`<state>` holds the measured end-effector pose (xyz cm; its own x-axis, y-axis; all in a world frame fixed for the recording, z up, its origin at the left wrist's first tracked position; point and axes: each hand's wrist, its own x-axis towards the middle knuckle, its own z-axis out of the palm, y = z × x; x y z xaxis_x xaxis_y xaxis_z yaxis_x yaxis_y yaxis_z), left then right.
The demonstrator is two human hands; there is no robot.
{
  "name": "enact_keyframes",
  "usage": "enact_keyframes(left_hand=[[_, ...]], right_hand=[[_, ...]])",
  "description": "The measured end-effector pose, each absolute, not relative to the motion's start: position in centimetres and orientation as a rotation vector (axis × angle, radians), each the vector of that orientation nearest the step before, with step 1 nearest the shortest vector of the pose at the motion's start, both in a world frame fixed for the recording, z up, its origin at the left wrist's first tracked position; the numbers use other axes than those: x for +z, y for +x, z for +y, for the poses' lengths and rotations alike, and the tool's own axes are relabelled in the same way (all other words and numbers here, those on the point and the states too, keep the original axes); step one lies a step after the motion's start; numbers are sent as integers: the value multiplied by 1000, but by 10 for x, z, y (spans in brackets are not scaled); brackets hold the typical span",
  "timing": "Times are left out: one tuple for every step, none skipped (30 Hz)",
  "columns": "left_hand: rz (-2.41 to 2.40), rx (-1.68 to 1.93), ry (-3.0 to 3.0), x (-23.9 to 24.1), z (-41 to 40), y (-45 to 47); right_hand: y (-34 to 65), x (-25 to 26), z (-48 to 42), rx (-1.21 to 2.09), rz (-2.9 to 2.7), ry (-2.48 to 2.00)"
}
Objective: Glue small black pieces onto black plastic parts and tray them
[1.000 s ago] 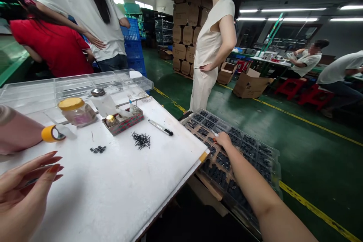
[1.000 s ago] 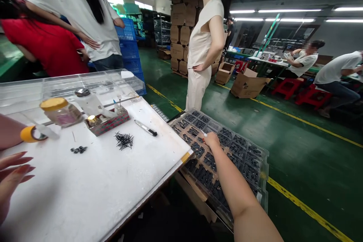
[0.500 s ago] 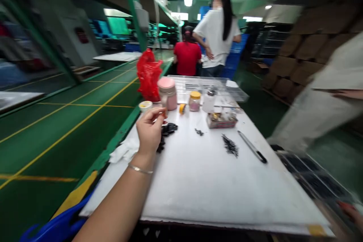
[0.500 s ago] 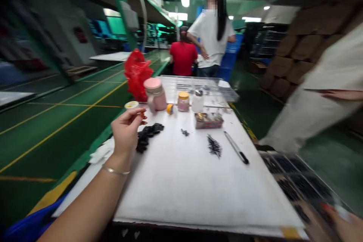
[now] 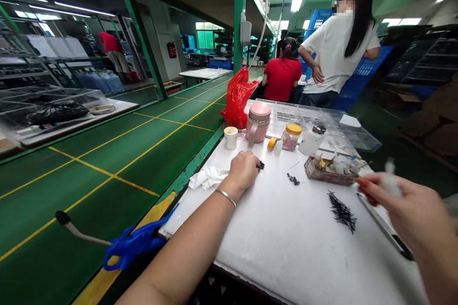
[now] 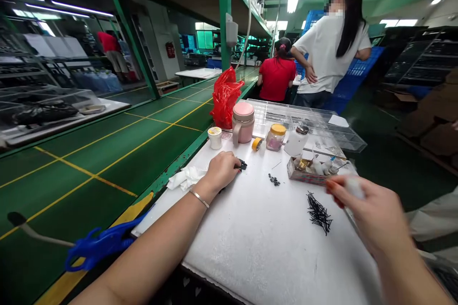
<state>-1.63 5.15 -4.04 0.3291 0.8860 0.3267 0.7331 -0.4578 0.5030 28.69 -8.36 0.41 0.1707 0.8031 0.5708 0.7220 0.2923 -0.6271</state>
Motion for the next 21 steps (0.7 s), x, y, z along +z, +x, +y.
enact_keyframes(left_hand=[[1462, 785, 2350, -43, 52, -16], [1459, 748, 2364, -44, 53, -15], [1452, 721, 2374, -45, 53, -16], [1441, 706, 2380, -45, 54, -16], [1428, 703, 2380, -44, 54, -17], [1413, 710, 2374, -43, 54, -18], [1394, 723, 2361, -41, 54, -18], [1371, 740, 2342, -39, 54, -18], [1342, 759, 2315, -38, 54, -18], [1308, 775, 2283, -36, 54, -17], [1271, 787, 2255, -34, 53, -16], [1221, 797, 2216, -32, 52, -14], [1155, 802, 2147, -30, 50, -11], [1078, 801, 2043, -27, 48, -9], [998, 787, 1914, -25, 45, -6], [924, 766, 1775, -23, 43, -4], [864, 741, 1639, -21, 40, -2], [822, 718, 1526, -19, 37, -1], [797, 703, 1448, -18, 34, 0], [776, 696, 1386, -17, 32, 1], [752, 692, 1330, -16, 30, 2]], right_hand=[[272, 11, -73, 221, -1529, -1493], [256, 17, -63, 313, -1532, -1523], [243, 21, -53, 324, -1539, -1538], [232, 23, -45, 325, -1541, -1557], [225, 23, -39, 308, -1528, -1579], [223, 21, -34, 270, -1518, -1627], [224, 16, -32, 223, -1516, -1694], [229, 10, -31, 175, -1524, -1781], [237, 2, -31, 134, -1536, -1878], [246, -5, -32, 111, -1542, -1960], [256, -12, -34, 102, -1550, -2032], [265, -18, -35, 106, -1559, -2090], [272, -22, -36, 117, -1567, -2135], [278, -26, -37, 131, -1582, -2176], [281, -28, -36, 148, -1601, -2210], [283, -30, -35, 167, -1620, -2239], [284, -31, -34, 187, -1641, -2263], [283, -31, -32, 208, -1663, -2283], [282, -32, -30, 227, -1684, -2301], [280, -32, -29, 242, -1701, -2320], [278, -32, -28, 250, -1710, -2340]])
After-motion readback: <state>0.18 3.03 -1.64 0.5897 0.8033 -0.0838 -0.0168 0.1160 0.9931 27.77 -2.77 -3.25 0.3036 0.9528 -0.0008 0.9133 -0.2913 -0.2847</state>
